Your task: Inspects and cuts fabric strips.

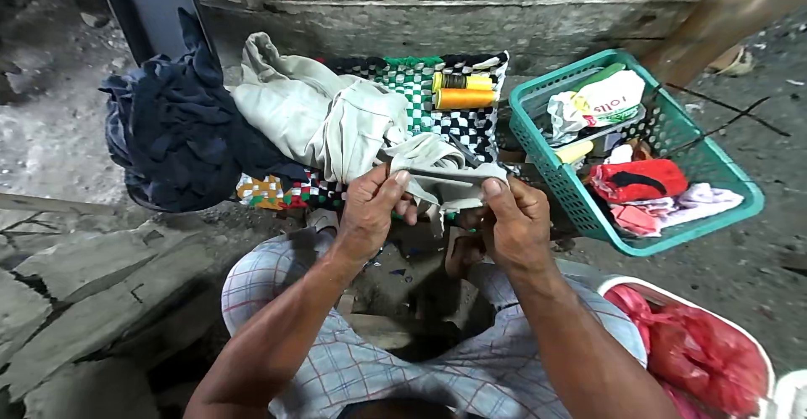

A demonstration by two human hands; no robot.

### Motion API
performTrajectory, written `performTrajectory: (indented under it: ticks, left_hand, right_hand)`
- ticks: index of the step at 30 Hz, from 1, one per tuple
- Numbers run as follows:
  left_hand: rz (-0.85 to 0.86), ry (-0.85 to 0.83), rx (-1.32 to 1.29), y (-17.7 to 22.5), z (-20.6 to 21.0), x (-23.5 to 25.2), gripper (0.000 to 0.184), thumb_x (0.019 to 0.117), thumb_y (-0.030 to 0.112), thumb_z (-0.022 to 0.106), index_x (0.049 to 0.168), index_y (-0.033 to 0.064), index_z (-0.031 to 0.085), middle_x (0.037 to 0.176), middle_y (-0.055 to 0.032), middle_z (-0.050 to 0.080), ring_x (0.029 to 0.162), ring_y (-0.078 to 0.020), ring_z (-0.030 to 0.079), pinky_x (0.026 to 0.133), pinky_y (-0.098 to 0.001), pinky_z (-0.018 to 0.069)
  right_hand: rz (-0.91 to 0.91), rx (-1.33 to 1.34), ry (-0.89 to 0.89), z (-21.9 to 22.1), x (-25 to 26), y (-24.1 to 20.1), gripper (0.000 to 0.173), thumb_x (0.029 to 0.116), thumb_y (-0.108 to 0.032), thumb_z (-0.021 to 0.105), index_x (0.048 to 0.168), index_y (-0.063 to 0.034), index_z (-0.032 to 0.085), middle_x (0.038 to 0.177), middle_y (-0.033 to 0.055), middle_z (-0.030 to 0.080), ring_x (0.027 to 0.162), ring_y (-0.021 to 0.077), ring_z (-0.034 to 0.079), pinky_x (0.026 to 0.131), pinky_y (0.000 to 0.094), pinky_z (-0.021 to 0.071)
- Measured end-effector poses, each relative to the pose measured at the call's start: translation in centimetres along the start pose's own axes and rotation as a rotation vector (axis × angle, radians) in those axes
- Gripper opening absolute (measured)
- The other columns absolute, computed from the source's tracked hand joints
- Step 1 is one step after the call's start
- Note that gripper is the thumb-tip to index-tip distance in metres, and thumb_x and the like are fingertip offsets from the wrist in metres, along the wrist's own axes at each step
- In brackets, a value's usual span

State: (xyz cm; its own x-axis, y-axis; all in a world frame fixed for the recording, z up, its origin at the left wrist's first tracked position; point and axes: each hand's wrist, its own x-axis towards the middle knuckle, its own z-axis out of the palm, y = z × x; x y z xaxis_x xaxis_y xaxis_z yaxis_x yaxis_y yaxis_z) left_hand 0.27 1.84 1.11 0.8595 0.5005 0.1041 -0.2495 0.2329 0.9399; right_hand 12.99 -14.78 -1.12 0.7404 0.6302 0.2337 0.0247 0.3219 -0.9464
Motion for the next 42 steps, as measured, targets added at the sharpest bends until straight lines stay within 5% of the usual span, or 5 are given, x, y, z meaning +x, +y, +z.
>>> performTrajectory:
  ticks: [6, 12, 16, 31, 42]
  left_hand:
    - [-0.218, -0.107, 0.271, -1.7, 1.1, -1.1, 0.053, 0.1023, 0.057, 0.050, 0.097, 0.0062, 0.064, 0.078, -0.0024, 0.066, 0.068, -0.0139, 0.067, 0.068, -0.0338, 0.0621]
    - [-0.163, -0.081, 0.345, -2.5, 2.2, -1.3, 0.029, 0.1060, 0.016, 0.051, 0.087, 0.0029, 0.068, 0.070, -0.0028, 0.064, 0.059, -0.0110, 0.062, 0.059, -0.0279, 0.0578]
    - [-0.071, -0.026, 0.334, -2.7, 2.4, -1.3, 0.025, 0.1050, 0.016, 0.056, 0.090, 0.0021, 0.070, 0.076, -0.0067, 0.067, 0.067, -0.0140, 0.065, 0.064, -0.0311, 0.0579]
    - [-0.040, -0.052, 0.129, -1.3, -0.2, -0.6, 0.024, 0.1046, 0.013, 0.050, 0.087, 0.0027, 0.063, 0.063, -0.0027, 0.057, 0.052, -0.0112, 0.056, 0.055, -0.0283, 0.0544]
    - [0.083, -0.039, 0.206, -1.8, 1.7, -1.3, 0.020, 0.1048, 0.011, 0.052, 0.096, 0.0025, 0.068, 0.081, -0.0036, 0.067, 0.073, -0.0110, 0.065, 0.071, -0.0298, 0.0588]
  right_hand:
    - [-0.022, 0.021, -0.044, 0.5, -0.2, 0.2, 0.031, 0.1069, -0.032, 0.053, 0.089, -0.0129, 0.069, 0.074, 0.0005, 0.068, 0.062, 0.0132, 0.068, 0.061, 0.0331, 0.0624]
    - [-0.066, -0.126, -0.047, 0.5, -0.5, 0.0, 0.032, 0.1068, -0.036, 0.053, 0.090, -0.0141, 0.069, 0.075, -0.0036, 0.067, 0.064, 0.0082, 0.066, 0.062, 0.0270, 0.0603]
    - [-0.029, -0.349, -0.097, 0.9, -0.8, 0.5, 0.049, 0.0979, -0.060, 0.056, 0.098, -0.0130, 0.069, 0.076, -0.0058, 0.065, 0.067, 0.0047, 0.063, 0.061, 0.0260, 0.0569]
    - [0.072, -0.245, 0.026, -0.4, 0.2, 0.6, 0.029, 0.1067, -0.030, 0.052, 0.090, -0.0135, 0.068, 0.065, -0.0029, 0.059, 0.053, 0.0084, 0.056, 0.052, 0.0262, 0.0529]
    - [0.068, -0.347, -0.200, 0.9, -1.1, 1.6, 0.060, 0.0971, -0.071, 0.044, 0.084, -0.0168, 0.067, 0.071, -0.0088, 0.063, 0.066, 0.0008, 0.062, 0.062, 0.0231, 0.0554]
